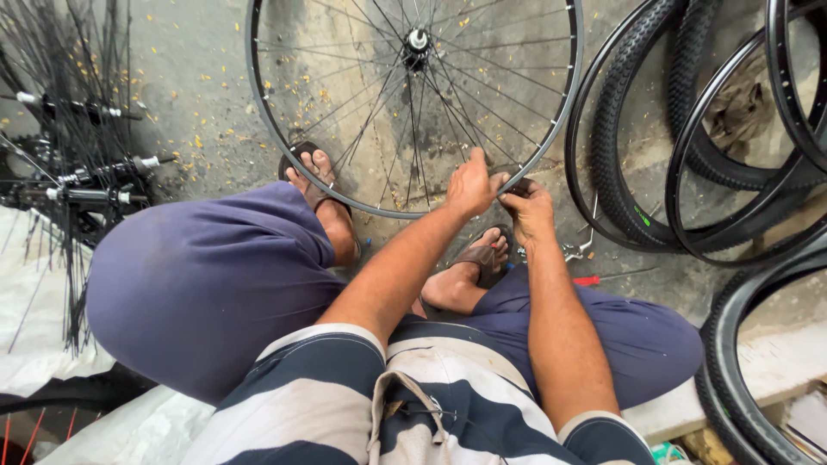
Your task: The person sits on the floor lacing a bicycle wheel, threading spokes through the hub and rim and tightening them with a spoke wrench, turning the wheel as they work around it. Near the end they use a wrench on the hub and continue adjusting spokes.
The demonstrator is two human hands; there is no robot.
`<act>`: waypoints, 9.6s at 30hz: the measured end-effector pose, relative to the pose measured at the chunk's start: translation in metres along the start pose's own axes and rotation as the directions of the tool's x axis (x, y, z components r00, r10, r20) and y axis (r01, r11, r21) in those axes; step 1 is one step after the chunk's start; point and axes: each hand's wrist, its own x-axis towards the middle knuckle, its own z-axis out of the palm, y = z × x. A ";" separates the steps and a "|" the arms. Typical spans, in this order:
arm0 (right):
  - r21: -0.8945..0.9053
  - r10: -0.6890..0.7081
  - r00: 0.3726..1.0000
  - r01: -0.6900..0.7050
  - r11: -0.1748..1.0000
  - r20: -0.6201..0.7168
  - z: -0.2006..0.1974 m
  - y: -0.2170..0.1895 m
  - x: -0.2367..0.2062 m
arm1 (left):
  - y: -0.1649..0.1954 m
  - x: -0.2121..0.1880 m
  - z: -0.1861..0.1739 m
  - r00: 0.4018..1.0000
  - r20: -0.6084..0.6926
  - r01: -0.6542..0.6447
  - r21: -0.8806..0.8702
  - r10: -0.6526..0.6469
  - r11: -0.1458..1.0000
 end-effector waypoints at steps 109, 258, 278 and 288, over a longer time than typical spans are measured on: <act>-0.072 0.100 0.967 -0.120 0.990 -0.234 0.017 0.010 0.015 | 0.026 0.020 -0.038 0.869 0.407 -0.478 0.542 0.282 0.691; -0.056 0.032 0.961 -0.049 0.997 -0.273 0.025 0.001 -0.020 | 0.008 0.027 -0.008 0.957 0.093 0.280 -0.053 -0.275 0.958; 0.024 0.089 0.964 -0.086 0.996 -0.251 0.015 0.006 -0.022 | 0.014 0.025 -0.015 0.955 0.088 0.289 -0.089 -0.282 0.953; -0.010 -0.002 0.976 -0.001 1.000 -0.217 0.007 0.015 -0.017 | 0.018 0.024 -0.020 0.943 0.134 0.319 -0.104 -0.305 0.942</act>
